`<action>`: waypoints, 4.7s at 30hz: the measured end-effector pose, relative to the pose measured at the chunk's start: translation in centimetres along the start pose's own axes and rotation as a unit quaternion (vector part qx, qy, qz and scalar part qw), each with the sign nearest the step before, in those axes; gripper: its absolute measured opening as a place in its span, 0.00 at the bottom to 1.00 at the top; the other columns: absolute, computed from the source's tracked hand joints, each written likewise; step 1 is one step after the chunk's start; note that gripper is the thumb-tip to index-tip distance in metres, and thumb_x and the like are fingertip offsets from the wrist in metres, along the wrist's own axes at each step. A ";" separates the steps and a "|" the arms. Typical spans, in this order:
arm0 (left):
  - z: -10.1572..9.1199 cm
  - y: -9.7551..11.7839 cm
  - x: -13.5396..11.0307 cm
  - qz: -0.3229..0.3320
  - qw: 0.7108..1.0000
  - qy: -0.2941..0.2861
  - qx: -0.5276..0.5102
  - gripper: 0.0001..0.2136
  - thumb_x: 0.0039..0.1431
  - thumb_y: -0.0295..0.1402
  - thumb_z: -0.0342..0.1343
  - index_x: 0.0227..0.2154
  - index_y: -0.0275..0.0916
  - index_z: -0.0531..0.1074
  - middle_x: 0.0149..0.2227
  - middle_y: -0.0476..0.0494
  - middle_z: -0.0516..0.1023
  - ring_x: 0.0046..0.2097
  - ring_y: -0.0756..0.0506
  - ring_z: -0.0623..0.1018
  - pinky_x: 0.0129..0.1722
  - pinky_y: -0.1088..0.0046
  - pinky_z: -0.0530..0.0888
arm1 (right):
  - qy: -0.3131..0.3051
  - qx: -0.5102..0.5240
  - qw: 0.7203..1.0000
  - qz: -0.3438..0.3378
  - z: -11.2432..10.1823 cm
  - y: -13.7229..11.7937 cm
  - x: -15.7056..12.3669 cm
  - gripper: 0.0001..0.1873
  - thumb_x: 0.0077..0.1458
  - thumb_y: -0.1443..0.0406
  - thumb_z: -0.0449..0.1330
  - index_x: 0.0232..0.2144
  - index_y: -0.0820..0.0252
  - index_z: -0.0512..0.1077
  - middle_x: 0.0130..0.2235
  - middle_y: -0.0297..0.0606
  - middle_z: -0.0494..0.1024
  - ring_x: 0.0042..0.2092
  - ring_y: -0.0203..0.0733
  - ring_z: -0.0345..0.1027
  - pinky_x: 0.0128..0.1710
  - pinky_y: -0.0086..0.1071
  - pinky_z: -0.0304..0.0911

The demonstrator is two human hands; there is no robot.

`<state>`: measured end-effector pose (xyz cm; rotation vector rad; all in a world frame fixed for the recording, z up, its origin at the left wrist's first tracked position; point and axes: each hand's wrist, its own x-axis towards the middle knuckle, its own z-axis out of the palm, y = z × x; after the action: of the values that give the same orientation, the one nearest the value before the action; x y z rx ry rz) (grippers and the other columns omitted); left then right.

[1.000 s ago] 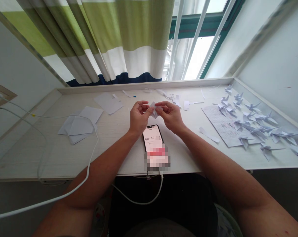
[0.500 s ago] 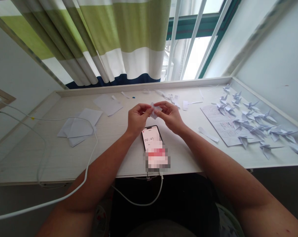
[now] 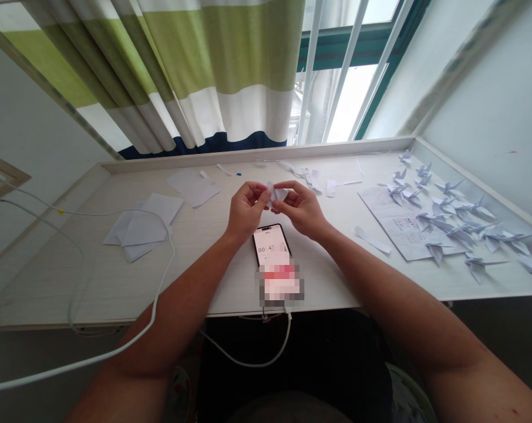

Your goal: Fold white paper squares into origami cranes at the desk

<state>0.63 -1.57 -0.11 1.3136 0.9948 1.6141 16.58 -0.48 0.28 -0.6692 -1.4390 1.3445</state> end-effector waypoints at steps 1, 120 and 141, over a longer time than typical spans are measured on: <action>-0.1 0.0 0.0 -0.005 1.000 -0.005 0.001 0.17 0.52 0.44 0.73 0.35 0.39 0.74 0.31 0.49 0.80 0.31 0.50 0.79 0.32 0.73 0.77 | 0.002 0.000 1.000 0.000 0.0 0.0 0.0 0.25 0.49 0.56 0.76 0.46 0.56 0.73 0.30 0.31 0.80 0.32 0.39 0.76 0.41 0.39 0.76; -1.4 1.7 -0.6 -0.185 0.957 -0.210 0.079 0.20 0.49 0.44 0.75 0.37 0.34 0.82 0.35 0.38 0.86 0.37 0.43 0.85 0.39 0.66 0.80 | -0.042 -0.197 0.979 0.003 -1.9 -1.1 0.6 0.12 0.60 0.62 0.62 0.27 0.61 0.80 0.45 0.43 0.78 0.47 0.45 0.74 0.50 0.41 0.69; -1.6 2.2 -0.2 -0.255 0.944 -0.208 0.007 0.21 0.52 0.47 0.74 0.39 0.34 0.83 0.37 0.38 0.86 0.36 0.44 0.85 0.41 0.67 0.81 | -0.019 -0.227 0.971 -0.068 -2.2 -0.7 0.6 0.07 0.60 0.61 0.65 0.33 0.59 0.78 0.41 0.39 0.81 0.42 0.41 0.75 0.46 0.41 0.73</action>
<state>-1.17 -2.71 1.59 1.2089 0.9763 0.8944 18.58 0.69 0.86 -0.8233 -1.8117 0.9289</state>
